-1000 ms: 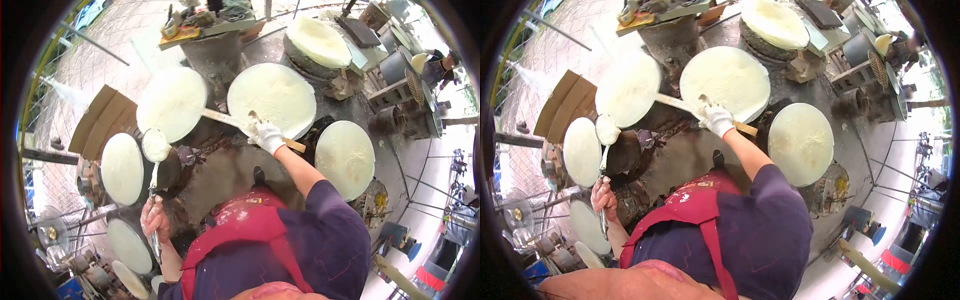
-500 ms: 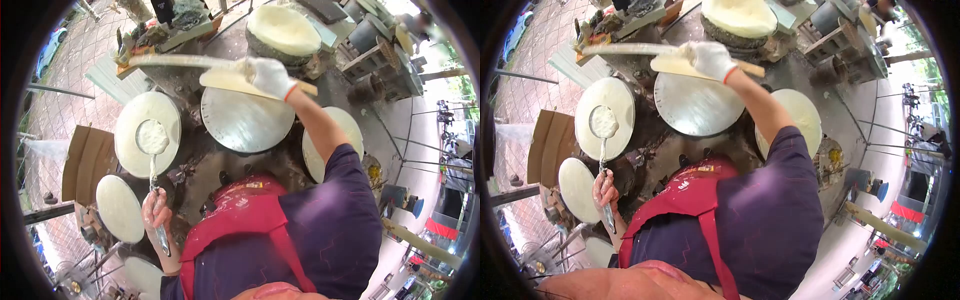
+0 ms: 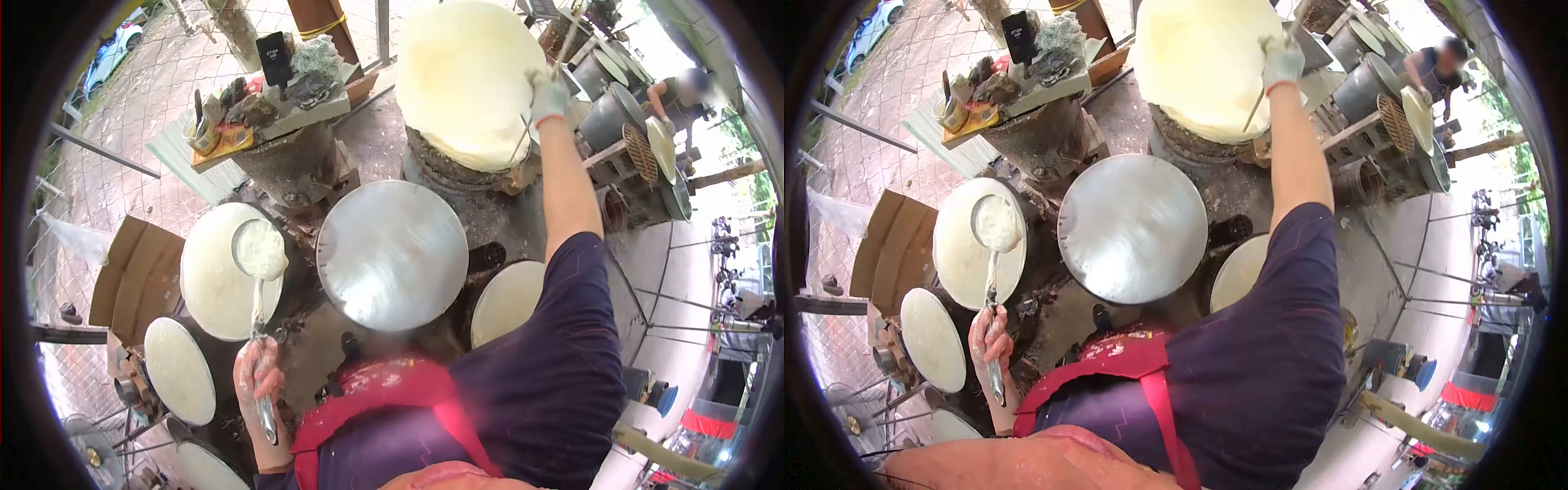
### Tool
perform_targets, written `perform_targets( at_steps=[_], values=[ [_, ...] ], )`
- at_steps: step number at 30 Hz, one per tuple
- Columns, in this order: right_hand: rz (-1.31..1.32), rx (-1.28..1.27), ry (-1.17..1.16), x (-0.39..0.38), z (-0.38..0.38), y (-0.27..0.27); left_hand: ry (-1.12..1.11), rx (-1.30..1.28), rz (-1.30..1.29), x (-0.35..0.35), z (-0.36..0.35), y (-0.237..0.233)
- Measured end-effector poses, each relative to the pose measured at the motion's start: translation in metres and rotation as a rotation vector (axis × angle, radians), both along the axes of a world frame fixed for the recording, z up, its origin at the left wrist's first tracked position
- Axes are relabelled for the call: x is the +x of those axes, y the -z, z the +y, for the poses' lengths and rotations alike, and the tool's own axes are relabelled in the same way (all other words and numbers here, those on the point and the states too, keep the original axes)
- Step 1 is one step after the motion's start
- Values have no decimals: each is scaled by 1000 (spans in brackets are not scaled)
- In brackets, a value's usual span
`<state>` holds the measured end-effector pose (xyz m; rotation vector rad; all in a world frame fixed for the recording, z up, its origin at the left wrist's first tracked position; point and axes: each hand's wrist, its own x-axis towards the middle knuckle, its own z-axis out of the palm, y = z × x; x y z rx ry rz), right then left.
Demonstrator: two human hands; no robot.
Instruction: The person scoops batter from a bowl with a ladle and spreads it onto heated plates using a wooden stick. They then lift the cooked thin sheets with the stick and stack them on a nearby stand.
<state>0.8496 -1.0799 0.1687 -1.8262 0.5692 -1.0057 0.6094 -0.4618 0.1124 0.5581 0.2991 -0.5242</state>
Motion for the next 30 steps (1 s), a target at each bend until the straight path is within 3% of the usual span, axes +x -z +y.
perform_targets(
  at_steps=[3,5,7,11,14,15,16,18,21,24,25,27,29,30],
  values=[
    [-5,304,222,27,-77,138,-57,-61,73,-1,-27,0],
    [10,219,428,14,-71,185,-74,-44,83,0,-48,-7],
    [70,281,420,-5,-66,212,8,-84,49,5,-64,-8],
    [209,120,452,2,-131,318,118,6,13,12,-92,-10],
    [273,-70,420,1,-137,306,171,130,13,19,-121,-17],
    [287,110,353,-10,-108,258,177,149,29,21,-129,-17],
    [345,83,340,-9,-116,260,186,168,46,23,-137,-18],
    [498,-267,576,-12,-118,257,273,269,29,30,-150,-17],
    [658,-383,623,-49,-103,224,416,372,-14,40,-172,-12],
    [129,-8,88,-103,-107,253,547,424,-9,54,-193,9],
    [222,120,13,-141,-65,222,572,466,-20,57,-204,16],
    [-89,663,-355,-208,12,191,656,530,-50,66,-220,54],
    [-110,763,-380,-262,73,221,849,628,-251,78,-236,96],
    [-43,840,-262,-282,114,214,923,790,-390,85,-238,132]
  ],
)
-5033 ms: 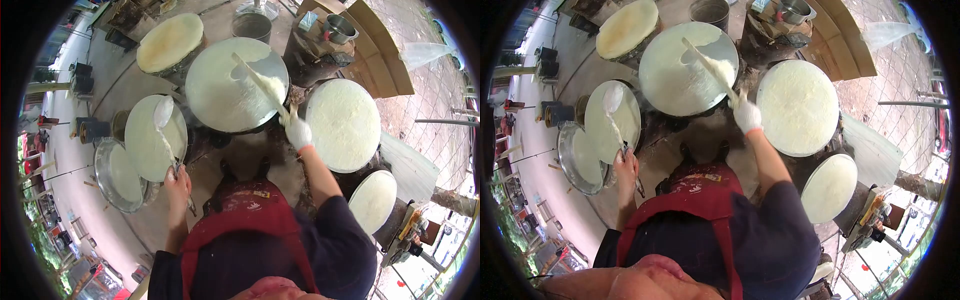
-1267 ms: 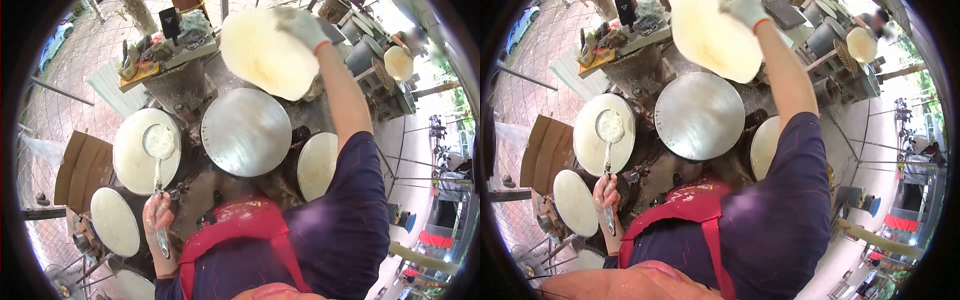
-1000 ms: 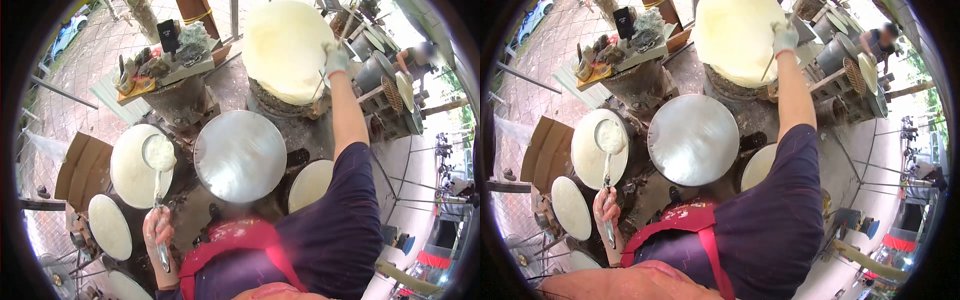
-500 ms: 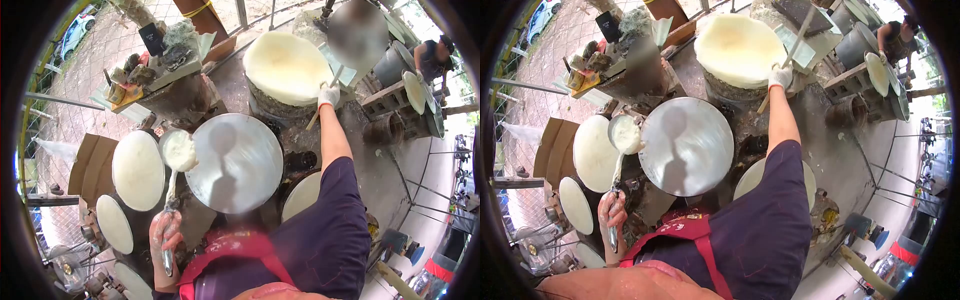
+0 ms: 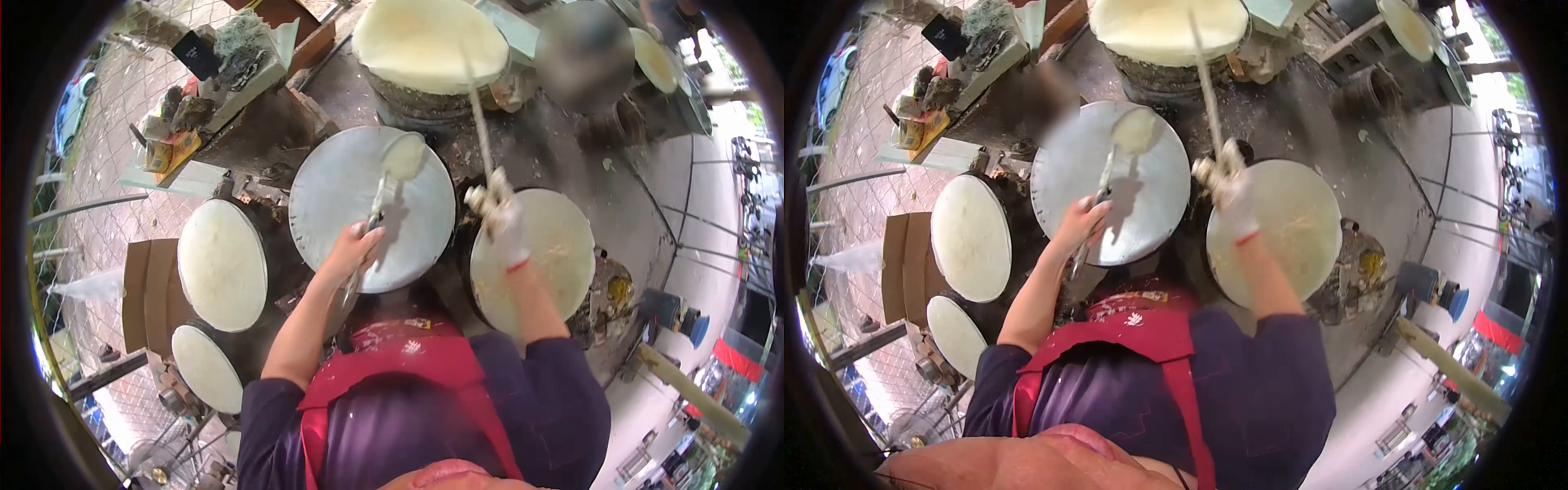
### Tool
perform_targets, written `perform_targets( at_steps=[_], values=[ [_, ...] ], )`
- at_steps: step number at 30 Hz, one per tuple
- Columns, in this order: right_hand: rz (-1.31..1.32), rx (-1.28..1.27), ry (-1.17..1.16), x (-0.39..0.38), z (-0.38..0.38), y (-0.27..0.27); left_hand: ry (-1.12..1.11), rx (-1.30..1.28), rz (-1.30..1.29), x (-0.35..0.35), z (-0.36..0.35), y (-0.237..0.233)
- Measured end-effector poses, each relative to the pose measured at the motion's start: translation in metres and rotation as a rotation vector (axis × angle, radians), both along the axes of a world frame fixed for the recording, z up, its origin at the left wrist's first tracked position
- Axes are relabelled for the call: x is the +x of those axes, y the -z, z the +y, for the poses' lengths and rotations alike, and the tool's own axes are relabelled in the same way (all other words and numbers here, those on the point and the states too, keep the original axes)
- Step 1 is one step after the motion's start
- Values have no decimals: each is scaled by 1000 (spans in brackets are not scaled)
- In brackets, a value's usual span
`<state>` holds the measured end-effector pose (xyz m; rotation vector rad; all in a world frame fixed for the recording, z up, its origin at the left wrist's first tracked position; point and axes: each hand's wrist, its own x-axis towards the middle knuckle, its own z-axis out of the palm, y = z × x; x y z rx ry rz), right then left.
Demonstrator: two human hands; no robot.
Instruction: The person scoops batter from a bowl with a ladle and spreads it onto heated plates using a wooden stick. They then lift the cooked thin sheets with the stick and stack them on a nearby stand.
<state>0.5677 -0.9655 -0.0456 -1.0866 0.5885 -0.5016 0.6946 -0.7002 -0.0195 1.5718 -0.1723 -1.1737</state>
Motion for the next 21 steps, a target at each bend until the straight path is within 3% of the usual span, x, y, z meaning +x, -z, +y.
perform_targets(
  at_steps=[1,3,4,6,9,11,12,13,15,17,20,21],
  values=[
    [-34,-14,19,-23,35,9,111,105,-163,3,2,34],
    [192,-81,1,-60,83,21,132,111,-716,4,12,74],
    [210,-260,103,-70,108,46,132,104,-991,4,16,82],
    [607,-833,51,-91,138,64,141,305,-1073,12,30,80],
    [1147,-1089,-143,-86,167,48,38,347,-1309,38,62,66],
    [1170,-943,-106,-81,175,49,-137,244,-1487,65,86,53],
    [1179,-870,-92,-78,178,52,-235,64,-1532,74,94,28],
    [1077,-841,-51,-74,184,61,-283,66,-1418,77,104,8],
    [631,-477,112,-51,205,102,-316,40,-1248,80,131,1],
    [325,-23,93,-25,219,73,-294,-19,-1140,82,155,10],
    [553,-563,-15,-35,200,51,-225,-67,-736,62,186,-3],
    [568,-502,85,-45,191,69,-213,-29,-674,57,197,-3]
  ],
)
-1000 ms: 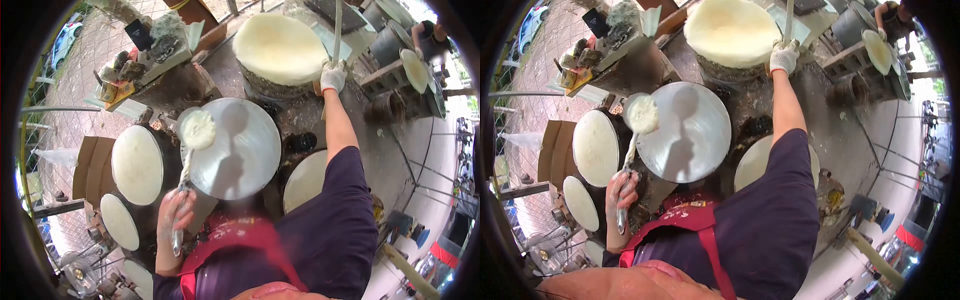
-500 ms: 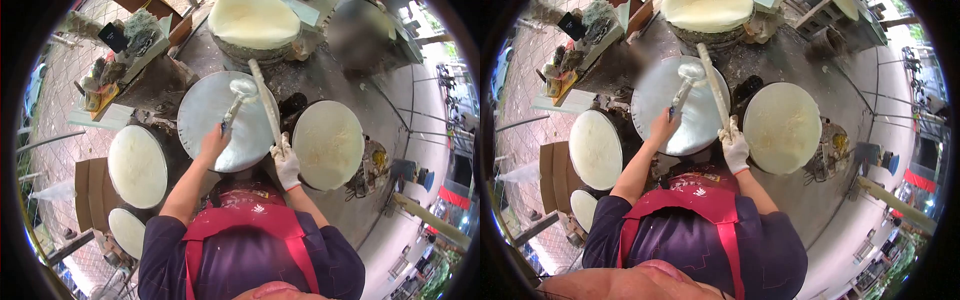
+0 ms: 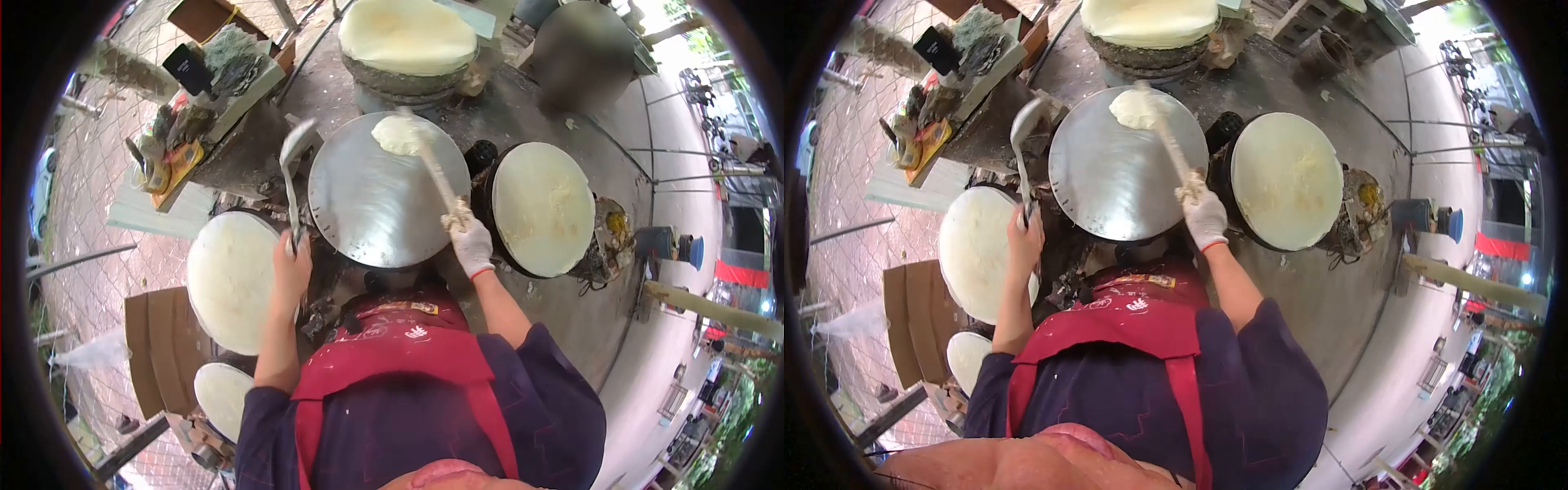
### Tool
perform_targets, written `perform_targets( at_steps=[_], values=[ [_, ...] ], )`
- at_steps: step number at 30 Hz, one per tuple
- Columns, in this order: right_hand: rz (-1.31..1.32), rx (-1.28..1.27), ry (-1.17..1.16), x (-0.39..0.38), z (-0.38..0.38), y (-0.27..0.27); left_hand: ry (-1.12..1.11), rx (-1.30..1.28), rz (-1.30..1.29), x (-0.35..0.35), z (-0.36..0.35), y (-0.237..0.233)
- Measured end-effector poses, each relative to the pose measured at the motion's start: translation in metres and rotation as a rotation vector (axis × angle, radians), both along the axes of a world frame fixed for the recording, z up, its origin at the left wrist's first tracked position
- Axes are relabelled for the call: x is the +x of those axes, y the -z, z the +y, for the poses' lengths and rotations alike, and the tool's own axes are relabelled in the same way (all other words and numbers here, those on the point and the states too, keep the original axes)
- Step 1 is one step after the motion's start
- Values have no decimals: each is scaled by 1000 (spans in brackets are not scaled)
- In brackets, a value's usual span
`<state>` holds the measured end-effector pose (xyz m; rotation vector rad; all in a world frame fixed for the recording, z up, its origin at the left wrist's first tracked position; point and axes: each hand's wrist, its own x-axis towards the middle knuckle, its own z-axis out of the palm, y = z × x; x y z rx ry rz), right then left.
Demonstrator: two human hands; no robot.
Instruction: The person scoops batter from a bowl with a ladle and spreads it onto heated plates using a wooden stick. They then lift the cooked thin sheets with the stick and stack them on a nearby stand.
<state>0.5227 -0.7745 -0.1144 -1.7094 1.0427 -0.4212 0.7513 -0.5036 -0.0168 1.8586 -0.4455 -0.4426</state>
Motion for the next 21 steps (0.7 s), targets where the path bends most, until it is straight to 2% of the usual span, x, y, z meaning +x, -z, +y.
perform_targets(
  at_steps=[1,3,4,5,6,8,9,10,11,13,15,16,18,19,20,21],
  values=[
    [-22,29,112,-9,-8,17,-3,30,65,-5,11,4],
    [-107,65,71,-2,13,37,-1,67,99,-10,32,20],
    [98,-9,-22,14,29,4,2,71,68,-12,42,35],
    [-108,57,-26,32,42,12,-2,76,41,-13,48,43],
    [-88,140,-94,44,45,8,-38,35,162,-17,45,33],
    [42,57,-170,45,44,-8,-36,66,123,-20,55,37],
    [144,-115,-178,41,34,-42,-43,81,99,-20,60,38],
    [135,-283,-153,30,17,-38,-64,93,106,-21,65,35],
    [238,-125,-129,19,-4,-37,-88,104,112,-22,69,31],
    [-164,154,-87,5,-27,21,-134,115,126,-31,71,25],
    [-53,185,-271,24,-14,5,-165,111,127,-40,66,20],
    [-55,487,-298,33,-10,-10,-169,150,63,-46,67,23],
    [-45,247,-449,31,-15,-12,-171,234,-68,-60,71,28],
    [-43,125,-519,30,-20,-14,-203,240,-10,-67,71,25],
    [-84,99,-485,22,-39,-20,-236,244,50,-74,71,23],
    [-156,302,-376,15,-65,-14,-272,248,111,-80,70,21]
  ],
)
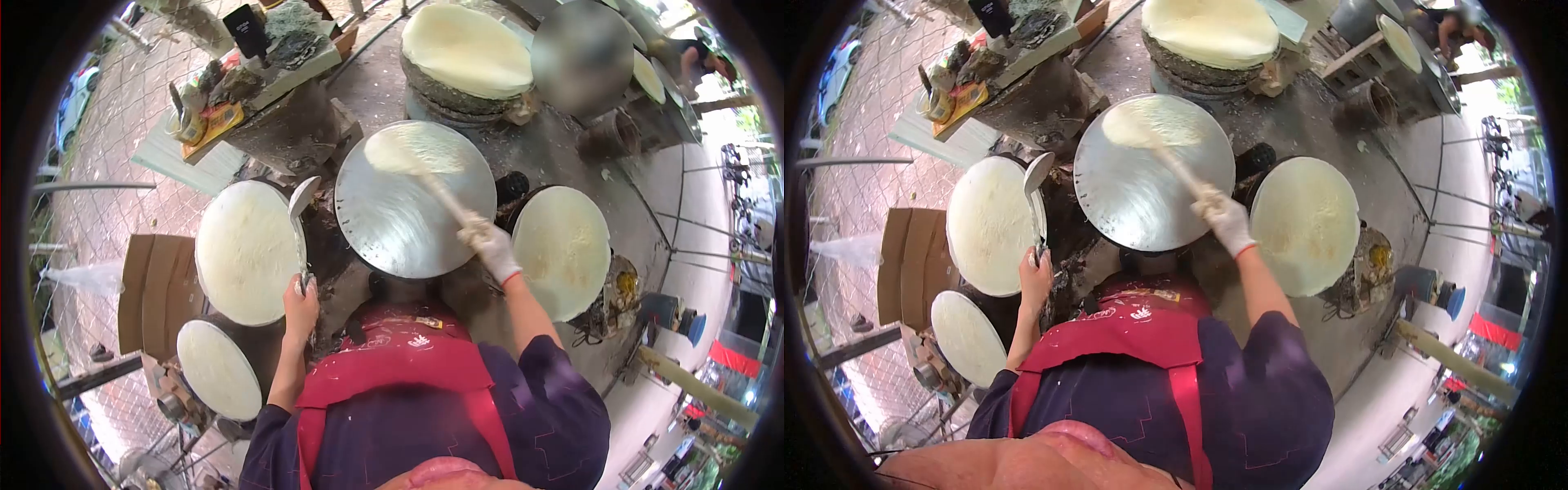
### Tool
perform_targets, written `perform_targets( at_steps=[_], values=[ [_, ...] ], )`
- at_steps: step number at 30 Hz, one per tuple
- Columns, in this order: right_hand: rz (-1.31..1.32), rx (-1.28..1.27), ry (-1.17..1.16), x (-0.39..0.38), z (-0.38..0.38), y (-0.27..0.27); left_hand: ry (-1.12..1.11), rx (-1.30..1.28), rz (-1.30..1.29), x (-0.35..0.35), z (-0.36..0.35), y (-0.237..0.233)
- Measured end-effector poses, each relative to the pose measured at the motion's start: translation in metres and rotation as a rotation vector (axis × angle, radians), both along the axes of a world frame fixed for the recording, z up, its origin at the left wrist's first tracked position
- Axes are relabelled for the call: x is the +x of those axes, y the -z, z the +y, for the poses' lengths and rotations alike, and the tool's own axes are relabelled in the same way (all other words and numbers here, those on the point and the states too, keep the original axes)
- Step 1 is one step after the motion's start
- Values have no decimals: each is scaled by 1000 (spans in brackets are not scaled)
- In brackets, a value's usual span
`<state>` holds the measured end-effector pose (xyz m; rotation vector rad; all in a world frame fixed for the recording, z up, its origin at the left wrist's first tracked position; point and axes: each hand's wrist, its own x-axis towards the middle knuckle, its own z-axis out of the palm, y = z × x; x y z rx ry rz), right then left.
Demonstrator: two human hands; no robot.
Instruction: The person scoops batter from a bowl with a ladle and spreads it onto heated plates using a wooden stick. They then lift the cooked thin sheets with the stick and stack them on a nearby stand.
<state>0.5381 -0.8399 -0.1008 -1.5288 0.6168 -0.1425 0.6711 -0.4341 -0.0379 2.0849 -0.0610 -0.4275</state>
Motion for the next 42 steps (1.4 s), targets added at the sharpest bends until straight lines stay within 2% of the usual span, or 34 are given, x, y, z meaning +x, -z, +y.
perform_targets(
  at_steps=[2,4,5,6,8,11,12,14,15,16,18,20,22,23,24,26,28,30,31,32,34,36,38,40,41,42],
  values=[
    [-35,44,90,-1,-60,34,-24,-13,-30,-12,-6,-2],
    [85,28,-141,11,-55,25,-1,-6,-116,-20,-9,8],
    [138,8,-261,21,-52,15,-46,-21,-66,-26,-13,10],
    [63,76,-292,26,-36,11,-56,-10,-58,-34,-15,9],
    [94,364,-316,23,-32,28,-63,3,-52,-40,-22,5],
    [-78,-104,-347,25,-68,6,-94,-25,-42,-52,-27,4],
    [-49,-122,-269,33,-87,3,-123,-18,-9,-56,-30,-1],
    [62,114,-296,50,-117,23,-177,-2,54,-60,-37,-18],
    [93,18,-405,57,-107,16,-204,5,71,-62,-41,-23],
    [28,45,-587,58,-102,22,-200,4,52,-63,-41,-18],
    [126,272,-546,44,-75,24,-187,9,28,-72,-34,-8],
    [121,125,-545,41,-79,20,-236,29,35,-75,-33,-9],
    [23,-61,-539,49,-89,-17,-271,48,59,-79,-33,-15],
    [3,-25,-504,59,-112,4,-284,51,73,-77,-35,-20],
    [-77,119,-361,77,-118,11,-296,53,85,-76,-37,-22],
    [93,-92,-648,100,-132,11,-315,41,97,-77,-36,-20],
    [139,262,-722,92,-114,22,-325,53,118,-80,-29,-12],
    [262,426,-696,72,-105,21,-296,115,22,-87,-28,-10],
    [179,319,-743,69,-108,18,-283,142,-33,-87,-31,-11],
    [100,215,-785,67,-112,15,-314,130,20,-87,-33,-14],
    [90,150,-671,85,-125,-4,-364,103,130,-82,-44,-27],
    [74,-140,-669,114,-134,-6,-348,124,77,-74,-37,-2],
    [154,46,-874,122,-133,8,-288,168,-20,-60,-41,11],
    [191,55,-953,105,-119,12,-202,241,-146,-46,-49,18],
    [261,-38,-947,92,-118,6,-169,285,-163,-40,-52,23],
    [185,-72,-912,82,-122,-2,-140,330,-185,-31,-57,28]
  ],
)
